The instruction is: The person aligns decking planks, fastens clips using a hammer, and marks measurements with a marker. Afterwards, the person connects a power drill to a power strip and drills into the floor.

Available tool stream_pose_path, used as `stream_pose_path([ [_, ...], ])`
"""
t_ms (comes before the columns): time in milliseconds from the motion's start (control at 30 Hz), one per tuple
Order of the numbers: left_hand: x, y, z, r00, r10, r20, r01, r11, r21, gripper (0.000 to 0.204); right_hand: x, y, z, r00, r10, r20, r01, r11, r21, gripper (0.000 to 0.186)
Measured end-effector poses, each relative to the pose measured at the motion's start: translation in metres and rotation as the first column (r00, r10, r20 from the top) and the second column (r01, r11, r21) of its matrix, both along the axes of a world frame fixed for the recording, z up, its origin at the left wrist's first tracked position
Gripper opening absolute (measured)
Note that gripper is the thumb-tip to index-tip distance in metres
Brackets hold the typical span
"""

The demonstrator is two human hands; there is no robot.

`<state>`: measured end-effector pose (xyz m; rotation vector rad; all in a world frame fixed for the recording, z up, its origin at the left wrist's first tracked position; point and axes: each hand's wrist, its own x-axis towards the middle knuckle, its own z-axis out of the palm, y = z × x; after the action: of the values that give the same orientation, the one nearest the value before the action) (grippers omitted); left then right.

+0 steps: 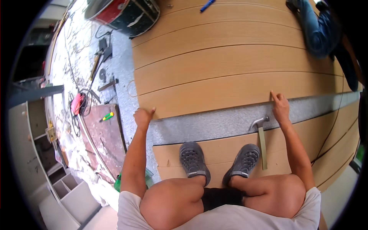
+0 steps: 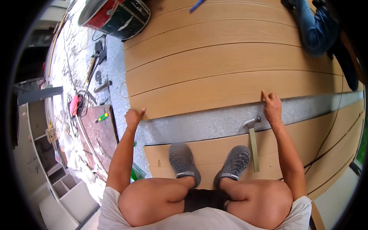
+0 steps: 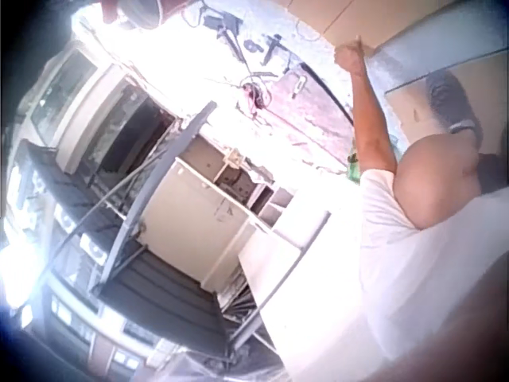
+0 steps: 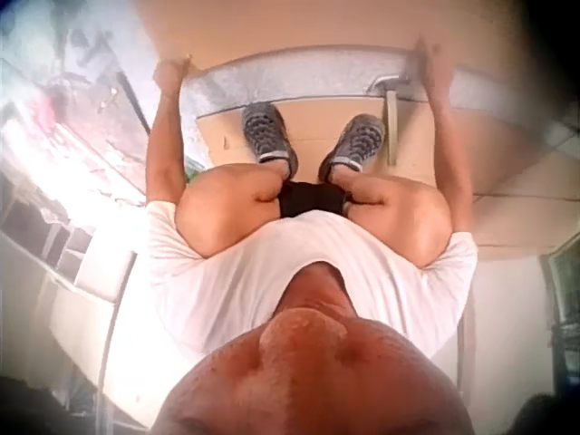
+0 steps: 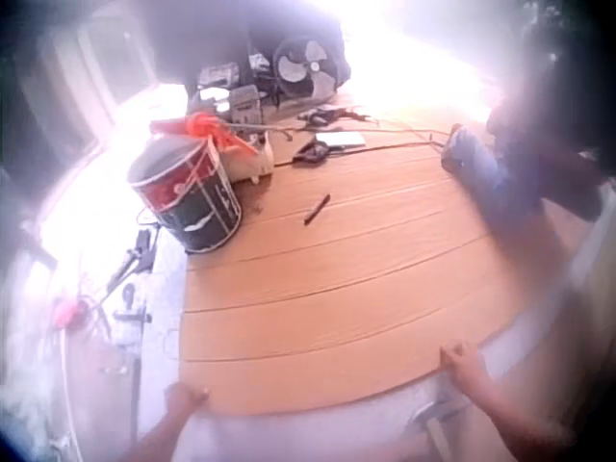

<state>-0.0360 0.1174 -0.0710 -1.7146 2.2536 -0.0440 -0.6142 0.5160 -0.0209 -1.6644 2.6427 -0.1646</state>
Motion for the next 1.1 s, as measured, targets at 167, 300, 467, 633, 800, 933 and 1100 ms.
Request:
stream_pose_path([
  [167,-0.006,0.015,0.027,0.979,0.115,-0.165,-0.119,0.993,-0.011,0.089,-0.009,0.002,-0.007,0.963,-0.268,-0.008,0.263,0.938,0.226,0.049],
  [300,-0.032,0.031,0.022,0.901,-0.228,-0.369,0.194,0.973,-0.127,0.103,0.002,0.007,-0.019,0.998,-0.051,-0.022,0.05,0.999,-0.022,0.047],
  [467,-0.042,0.033,0.016,0.913,-0.185,-0.365,0.187,0.982,-0.029,0.11,0.004,0.004,-0.014,0.986,-0.105,0.133,0.093,0.991,0.097,0.05],
  [633,-0.042,0.031,0.011,0.908,-0.197,-0.369,0.19,0.98,-0.056,0.11,0.004,0.003,-0.017,0.998,-0.016,0.063,0.017,1.0,-0.019,0.057],
  [800,-0.037,0.019,0.019,0.898,-0.186,-0.4,0.202,0.979,0.0,0.108,-0.002,0.011,-0.026,0.999,0.035,-0.009,-0.036,0.997,-0.065,0.064],
  [933,-0.041,0.014,0.03,0.911,-0.146,-0.386,0.177,0.983,0.048,0.097,-0.007,0.007,-0.027,0.997,0.074,0.024,-0.072,0.996,-0.052,0.06],
  [1100,-0.01,0.006,0.054,0.756,-0.189,-0.627,0.374,0.91,0.176,0.066,-0.013,0.015,-0.006,0.975,-0.072,0.211,0.032,0.982,0.187,0.053],
])
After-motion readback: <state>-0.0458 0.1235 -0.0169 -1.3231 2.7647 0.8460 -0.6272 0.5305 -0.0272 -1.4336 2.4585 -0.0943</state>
